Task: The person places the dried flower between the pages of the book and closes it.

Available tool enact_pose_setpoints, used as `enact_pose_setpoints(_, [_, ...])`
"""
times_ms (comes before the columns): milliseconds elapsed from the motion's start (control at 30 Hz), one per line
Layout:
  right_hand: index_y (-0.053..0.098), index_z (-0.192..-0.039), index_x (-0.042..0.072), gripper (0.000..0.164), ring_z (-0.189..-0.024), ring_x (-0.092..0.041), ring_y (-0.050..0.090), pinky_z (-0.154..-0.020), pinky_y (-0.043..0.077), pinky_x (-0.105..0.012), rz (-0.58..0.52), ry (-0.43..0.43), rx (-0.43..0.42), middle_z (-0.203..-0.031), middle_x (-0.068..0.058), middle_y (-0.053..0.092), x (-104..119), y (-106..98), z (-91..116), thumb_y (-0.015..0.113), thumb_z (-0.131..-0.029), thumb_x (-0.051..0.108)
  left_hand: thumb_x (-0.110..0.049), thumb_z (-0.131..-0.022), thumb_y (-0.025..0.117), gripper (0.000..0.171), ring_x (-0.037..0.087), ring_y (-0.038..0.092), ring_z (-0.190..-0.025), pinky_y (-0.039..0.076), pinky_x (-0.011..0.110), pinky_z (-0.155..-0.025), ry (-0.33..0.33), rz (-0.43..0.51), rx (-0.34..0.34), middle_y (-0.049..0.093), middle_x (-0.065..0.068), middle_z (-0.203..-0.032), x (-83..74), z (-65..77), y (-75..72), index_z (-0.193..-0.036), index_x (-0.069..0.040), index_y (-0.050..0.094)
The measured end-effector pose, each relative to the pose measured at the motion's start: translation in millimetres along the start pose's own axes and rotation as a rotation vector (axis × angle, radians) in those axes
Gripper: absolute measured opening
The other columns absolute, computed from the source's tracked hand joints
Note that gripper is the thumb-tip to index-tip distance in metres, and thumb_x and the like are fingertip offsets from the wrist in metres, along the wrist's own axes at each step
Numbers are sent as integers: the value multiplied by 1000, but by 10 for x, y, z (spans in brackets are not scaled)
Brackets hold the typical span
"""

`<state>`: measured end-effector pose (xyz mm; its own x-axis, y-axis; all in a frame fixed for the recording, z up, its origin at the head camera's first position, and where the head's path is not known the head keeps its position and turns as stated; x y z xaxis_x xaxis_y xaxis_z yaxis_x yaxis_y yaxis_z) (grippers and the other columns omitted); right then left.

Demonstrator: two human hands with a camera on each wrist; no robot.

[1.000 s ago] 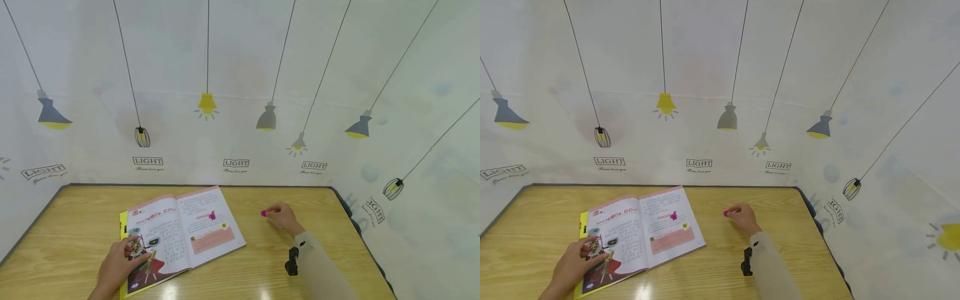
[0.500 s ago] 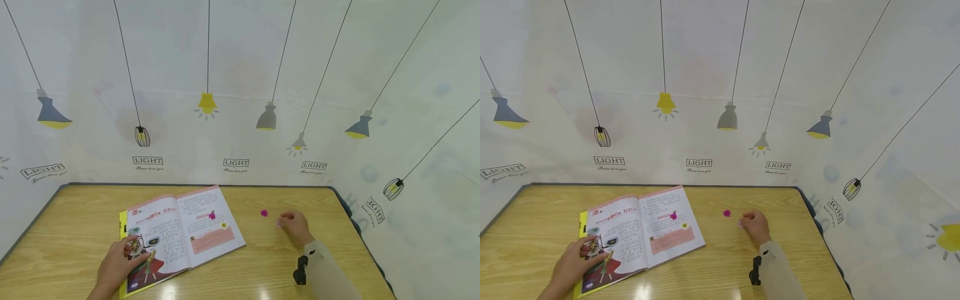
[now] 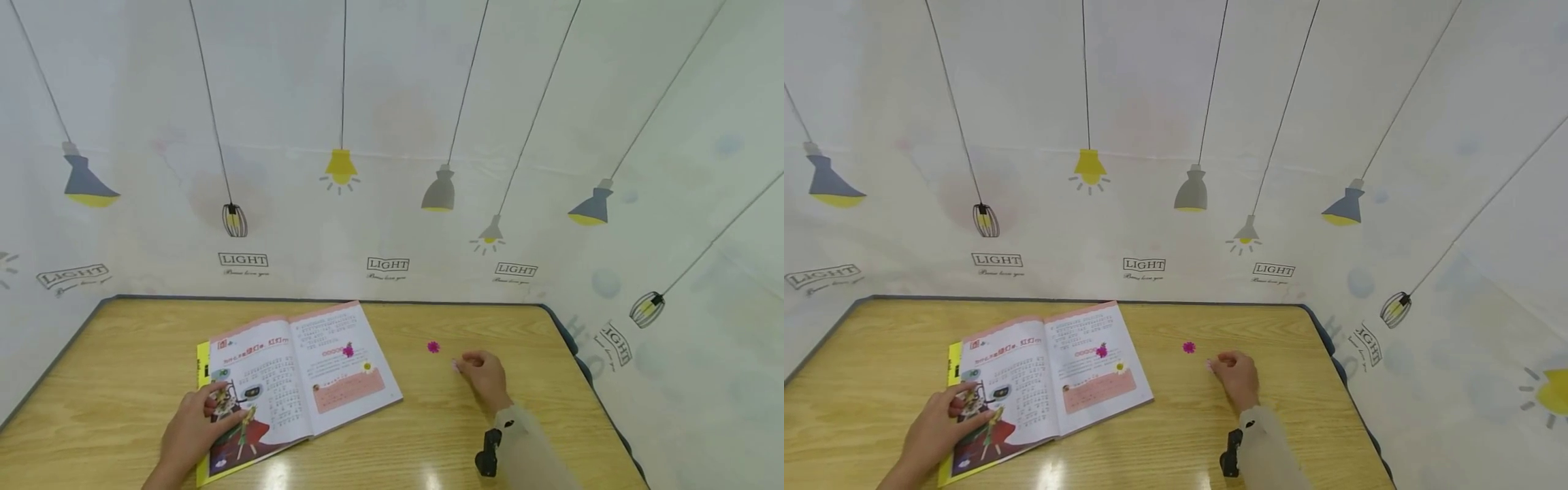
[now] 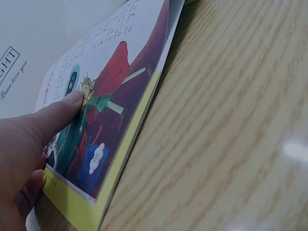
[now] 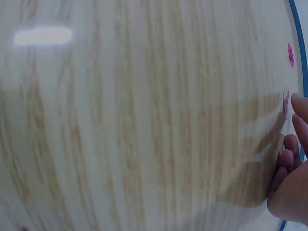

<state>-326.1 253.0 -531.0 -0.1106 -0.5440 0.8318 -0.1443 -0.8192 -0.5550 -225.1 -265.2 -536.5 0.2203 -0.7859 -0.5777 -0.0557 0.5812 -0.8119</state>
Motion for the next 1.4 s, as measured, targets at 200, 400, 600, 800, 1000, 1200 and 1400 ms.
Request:
enact_pose_setpoints(200, [66,-100,-4,28,-82,-24,56,-68,44,-32,18,4,-34,-93,-14,63,-30,-2,18,70,-82,18,-63,-67,71,91,26,51,-84,39,33,-63,7,1,-5,49,15,-96,-5,-2,0,-129,0,49])
enact_pose_setpoints(400, [68,-96,-2,25,-78,-21,54,-66,41,-30,58,1,-67,-87,-11,63,-27,0,21,72,-81,18,-64,-66,71,92,26,50,-83,38,33,-63,6,2,-10,49,15,-95,-6,3,-5,-129,0,48])
enact_pose_setpoints(600, [69,-94,-2,24,-82,-23,56,-68,42,-31,64,-2,-62,-90,-11,65,-4,2,32,73,-81,18,-63,-66,71,91,25,50,-82,38,32,-61,12,-4,-23,49,15,-94,9,-4,-2,-128,0,49])
enact_pose_setpoints(800, [69,-95,-2,25,-82,-24,58,-70,45,-34,47,36,-31,-91,-12,66,-11,2,25,72,-82,18,-64,-67,71,92,25,50,-82,38,33,-62,19,-2,-24,49,15,-94,2,-5,-2,-128,0,49])
enact_pose_setpoints(1000, [68,-96,-2,23,-83,-24,59,-74,46,-39,31,105,23,-90,-11,65,-29,15,30,70,-83,17,-59,-68,73,87,24,52,-83,39,33,-64,49,9,-36,50,13,-94,-20,13,-8,-127,2,50])
enact_pose_setpoints(1200, [69,-94,-3,23,-84,-25,58,-76,45,-41,35,120,49,-90,-11,65,-14,12,30,70,-83,17,-58,-68,73,86,24,53,-84,41,34,-65,64,16,-40,50,12,-94,-25,16,-11,-126,2,51])
enact_pose_setpoints(1400, [69,-92,-3,22,-83,-25,58,-76,45,-41,32,112,45,-89,-11,66,-5,7,21,71,-83,17,-57,-68,74,85,24,53,-83,41,34,-64,75,15,-48,50,12,-93,-29,11,-16,-125,3,52])
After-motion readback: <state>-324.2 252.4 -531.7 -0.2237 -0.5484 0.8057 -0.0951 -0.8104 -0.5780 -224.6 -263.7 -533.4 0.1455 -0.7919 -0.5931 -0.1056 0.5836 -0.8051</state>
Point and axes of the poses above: each hand's wrist, its own z-axis away from the middle knuckle, its own y-axis out of the palm, x = y × z, the point moved 8 cm from there along -z, towards the middle knuckle
